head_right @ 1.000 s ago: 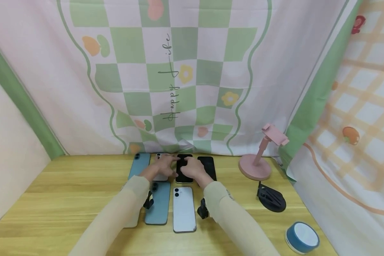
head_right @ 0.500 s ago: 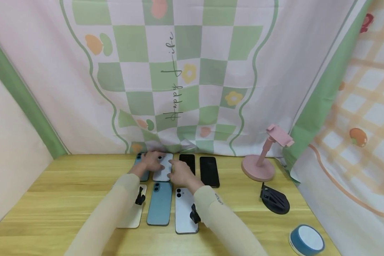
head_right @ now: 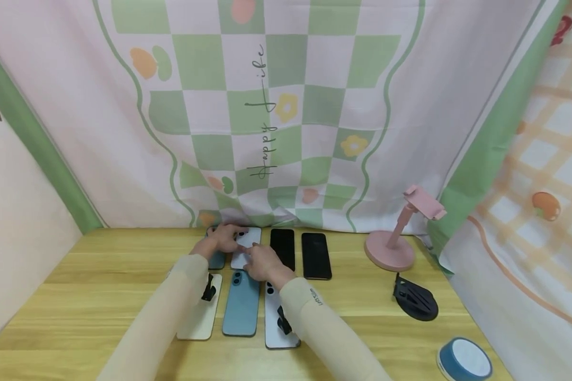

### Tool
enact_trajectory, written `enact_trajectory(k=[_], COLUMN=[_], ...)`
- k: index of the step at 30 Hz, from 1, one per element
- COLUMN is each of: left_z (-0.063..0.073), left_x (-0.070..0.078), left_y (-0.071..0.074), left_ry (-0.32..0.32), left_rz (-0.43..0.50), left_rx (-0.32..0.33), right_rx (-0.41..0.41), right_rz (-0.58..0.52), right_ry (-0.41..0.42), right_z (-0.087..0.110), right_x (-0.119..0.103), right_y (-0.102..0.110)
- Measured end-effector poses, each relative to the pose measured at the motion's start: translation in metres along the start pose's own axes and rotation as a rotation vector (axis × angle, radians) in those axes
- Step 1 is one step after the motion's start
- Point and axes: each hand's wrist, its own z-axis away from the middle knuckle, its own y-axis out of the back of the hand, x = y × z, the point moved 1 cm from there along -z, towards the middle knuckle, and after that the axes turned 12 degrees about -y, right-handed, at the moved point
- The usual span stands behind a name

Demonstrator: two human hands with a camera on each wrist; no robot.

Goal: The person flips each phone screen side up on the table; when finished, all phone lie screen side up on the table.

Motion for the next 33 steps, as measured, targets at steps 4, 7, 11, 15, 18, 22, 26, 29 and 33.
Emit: enact_trajectory(k=[4, 7, 11, 15, 18, 22, 26, 29, 33], left_z=[-0.001, -0.001, 0.000, 0.000, 0.000, 0.000, -0.001, -0.002, -0.002], left_x=[0.001, -0.001, -0.002, -0.002, -0.002, -0.002, -0.002, -0.002, -0.004], left_y=[-0.001, -0.001, 0.000, 0.001, 0.001, 0.000, 0.002, 0.003, 0.004], left_ry=[-0.007, -0.015, -0.018, -0.020, -0.021, -0.016, -0.008, -0.003, 0.002], left_rz=[0.015, 0.010, 0.007, 0.019, 0.026, 0.035, 0.046, 0.051, 0.048], left_rx=[0.000, -0.015, -0.042, -0.048, -0.045, -0.043, -0.033, -0.026, -0.023], right_rx=[0.017, 0.012, -0.017, -0.024, -0.026, -0.030, -0.027, -0.029, -0.036], right_rz=[0.033, 0.050, 0.060, 0.048, 0.035, 0.024, 0.019, 0.027, 0.033], right_ry=[-0.001, -0.007, -0.023, -0.033, -0.037, -0.038, -0.047, -0.048, -0.049], right_z=[-0.002, -0.003, -0.003, -0.004, -0.006, -0.007, -0.009, -0.011, -0.012], right_x=[-0.001, -0.002, -0.004, -0.004, -0.005, -0.005, -0.006, -0.008, -0.009], right_y=[-0.002, -0.003, -0.003, -0.003, -0.004, -0.003, -0.002, 0.000, -0.001])
